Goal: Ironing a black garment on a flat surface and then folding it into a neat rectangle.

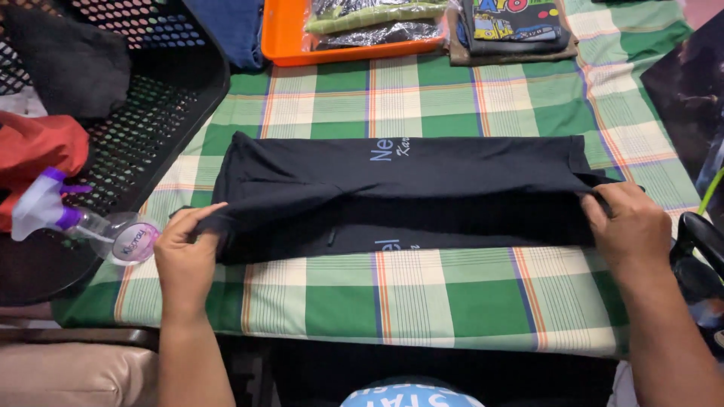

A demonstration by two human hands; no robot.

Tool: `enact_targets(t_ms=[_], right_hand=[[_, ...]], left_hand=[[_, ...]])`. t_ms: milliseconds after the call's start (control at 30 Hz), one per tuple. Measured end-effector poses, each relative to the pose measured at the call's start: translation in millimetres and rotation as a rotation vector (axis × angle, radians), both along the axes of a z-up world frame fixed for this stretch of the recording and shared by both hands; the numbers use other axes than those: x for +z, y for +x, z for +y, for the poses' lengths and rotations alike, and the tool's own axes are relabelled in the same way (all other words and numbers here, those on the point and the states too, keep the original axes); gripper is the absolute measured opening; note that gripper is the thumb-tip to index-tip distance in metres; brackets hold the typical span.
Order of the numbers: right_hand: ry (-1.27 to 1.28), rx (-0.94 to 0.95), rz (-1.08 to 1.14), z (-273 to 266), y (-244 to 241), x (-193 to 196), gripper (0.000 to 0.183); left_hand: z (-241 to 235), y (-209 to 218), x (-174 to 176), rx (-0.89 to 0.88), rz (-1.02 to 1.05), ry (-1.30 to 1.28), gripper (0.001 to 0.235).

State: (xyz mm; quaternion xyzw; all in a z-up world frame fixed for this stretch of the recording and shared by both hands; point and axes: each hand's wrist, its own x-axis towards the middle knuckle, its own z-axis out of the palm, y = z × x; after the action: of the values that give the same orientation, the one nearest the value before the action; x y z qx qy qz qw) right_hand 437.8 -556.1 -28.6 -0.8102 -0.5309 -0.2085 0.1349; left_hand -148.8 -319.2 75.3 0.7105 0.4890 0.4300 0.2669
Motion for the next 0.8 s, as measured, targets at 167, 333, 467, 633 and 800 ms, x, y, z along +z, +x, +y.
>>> enact_targets(t_ms=[167,333,467,633,800], right_hand=[[0.023,0.054,0.017,3,-4,13,0.026],[0.032,0.12,0.208,2,-5,9,0.04],[0.175,0.135,0.361,-5,-14,5,0.045],[0.154,0.24,0.317,-12,-32,18,0.027],[0.217,0.177,0.669,-10,-57,50,0.024]], left_hand=[[12,-4,-4,0.025,-0.019,-0.016,0.015],[15,-8,-7,0.031,0.013,-0.044,0.01],[13,-7,-16,0.048,-0.016,-0.102,0.012],[8,-8,-12,0.051,-0.021,-0.13,0.013],[10,-11,-7,0.06,0.012,-0.131,0.013]])
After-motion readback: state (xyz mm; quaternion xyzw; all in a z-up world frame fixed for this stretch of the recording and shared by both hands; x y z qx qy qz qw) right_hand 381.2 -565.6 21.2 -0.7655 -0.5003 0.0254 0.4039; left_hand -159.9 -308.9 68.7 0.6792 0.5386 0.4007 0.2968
